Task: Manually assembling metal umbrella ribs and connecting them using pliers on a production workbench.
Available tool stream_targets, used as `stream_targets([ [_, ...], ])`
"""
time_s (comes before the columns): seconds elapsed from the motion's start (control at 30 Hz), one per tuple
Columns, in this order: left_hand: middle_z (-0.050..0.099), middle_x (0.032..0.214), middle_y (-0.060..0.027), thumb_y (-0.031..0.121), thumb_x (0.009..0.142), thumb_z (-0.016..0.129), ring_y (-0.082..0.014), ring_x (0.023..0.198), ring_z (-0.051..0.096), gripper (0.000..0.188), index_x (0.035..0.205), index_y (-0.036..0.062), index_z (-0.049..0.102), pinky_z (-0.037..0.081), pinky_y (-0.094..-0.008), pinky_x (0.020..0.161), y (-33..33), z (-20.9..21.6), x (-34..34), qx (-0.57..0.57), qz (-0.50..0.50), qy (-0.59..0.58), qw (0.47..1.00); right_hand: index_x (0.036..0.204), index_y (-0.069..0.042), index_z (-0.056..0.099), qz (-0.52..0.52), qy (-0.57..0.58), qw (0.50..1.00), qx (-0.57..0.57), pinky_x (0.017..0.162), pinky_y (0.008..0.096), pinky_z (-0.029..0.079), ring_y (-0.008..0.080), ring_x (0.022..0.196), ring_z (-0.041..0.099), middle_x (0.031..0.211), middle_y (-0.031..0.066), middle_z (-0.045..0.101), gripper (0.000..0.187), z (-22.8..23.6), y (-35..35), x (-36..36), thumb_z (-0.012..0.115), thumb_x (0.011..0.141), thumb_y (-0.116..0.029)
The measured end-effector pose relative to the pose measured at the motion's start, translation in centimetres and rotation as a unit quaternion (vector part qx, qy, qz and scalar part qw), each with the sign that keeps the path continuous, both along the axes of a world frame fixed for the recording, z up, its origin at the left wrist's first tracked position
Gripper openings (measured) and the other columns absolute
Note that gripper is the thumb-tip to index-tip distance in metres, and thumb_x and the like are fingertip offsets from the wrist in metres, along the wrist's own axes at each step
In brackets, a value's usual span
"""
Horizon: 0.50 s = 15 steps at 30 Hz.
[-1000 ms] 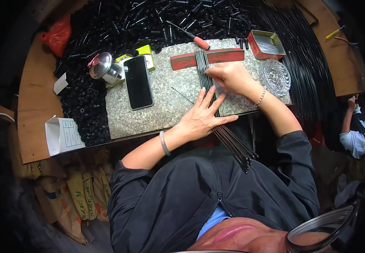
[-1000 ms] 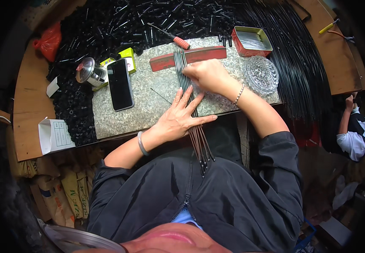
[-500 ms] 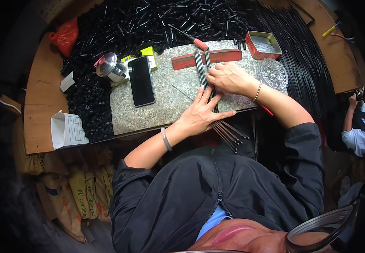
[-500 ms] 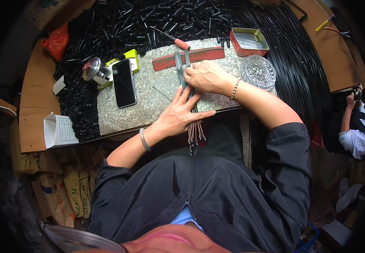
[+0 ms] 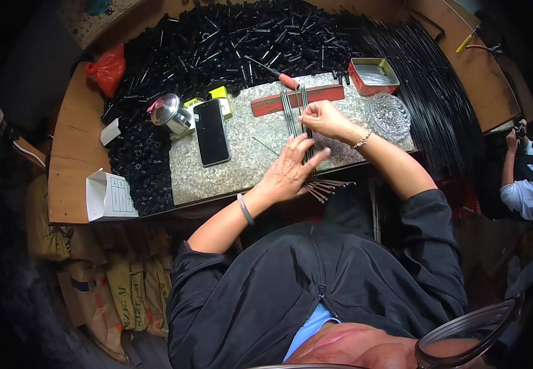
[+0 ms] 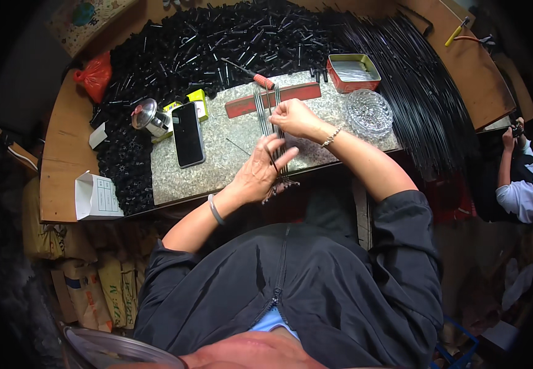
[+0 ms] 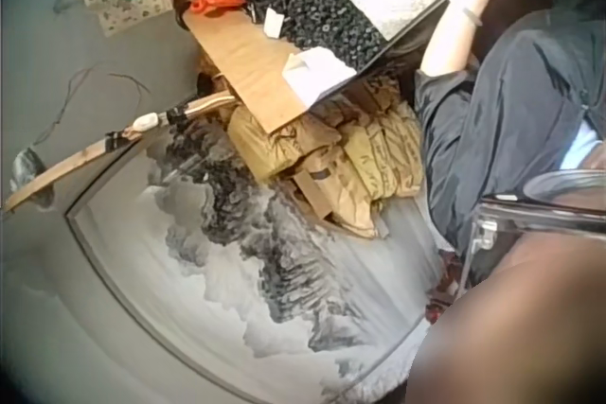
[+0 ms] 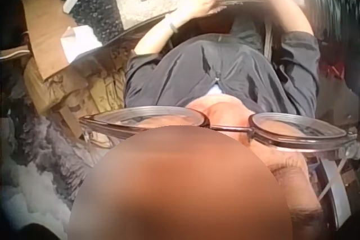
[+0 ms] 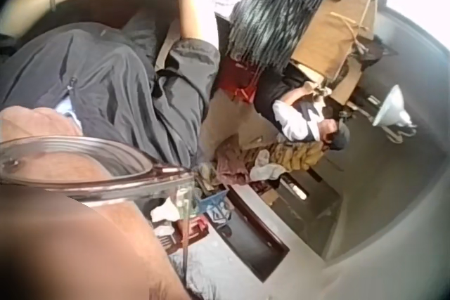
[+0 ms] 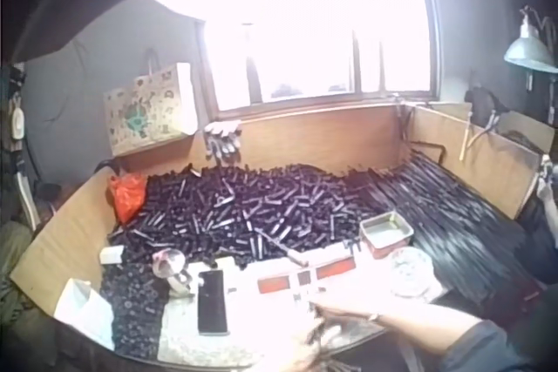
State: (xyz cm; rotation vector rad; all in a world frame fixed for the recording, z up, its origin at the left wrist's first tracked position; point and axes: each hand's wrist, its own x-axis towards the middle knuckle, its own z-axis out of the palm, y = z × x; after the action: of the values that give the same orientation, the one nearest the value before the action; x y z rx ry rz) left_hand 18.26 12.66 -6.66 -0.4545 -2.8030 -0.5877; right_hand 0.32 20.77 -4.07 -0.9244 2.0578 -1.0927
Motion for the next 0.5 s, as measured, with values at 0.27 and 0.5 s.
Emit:
stream_targets([
  [0.27,0.02,0.145,-0.0221,0.038,0.069,0.071,-0.0388,0.136,0.015,0.097,0.141,0.0005,0.018,0.014,-0.0535,0.109,0.2,0.3,-0.1,-0.033,0.058,-0.011,0.998,0.096,-0.006,0.04,-0.012,-0.192,0.951,-0.242,0.041,0.0173,0.04,0.0091,0.052,0.058,0.082,0.0087,0.063,0.019,3.7,3.0,2.1,0.041,0.098,-0.025],
  [0.5,0.03,0.141,-0.0179,0.043,0.078,0.061,-0.0352,0.136,0.02,0.076,0.138,0.0045,0.032,0.016,-0.0555,0.108,0.6,0.2,-0.5,-0.113,0.024,-0.004,0.993,0.11,0.002,0.05,-0.006,0.104,0.974,-0.2,0.054,0.0211,0.046,0.0072,0.061,0.058,0.076,0.0074,0.063,0.03,5.2,4.6,4.5,0.06,0.087,-0.015],
])
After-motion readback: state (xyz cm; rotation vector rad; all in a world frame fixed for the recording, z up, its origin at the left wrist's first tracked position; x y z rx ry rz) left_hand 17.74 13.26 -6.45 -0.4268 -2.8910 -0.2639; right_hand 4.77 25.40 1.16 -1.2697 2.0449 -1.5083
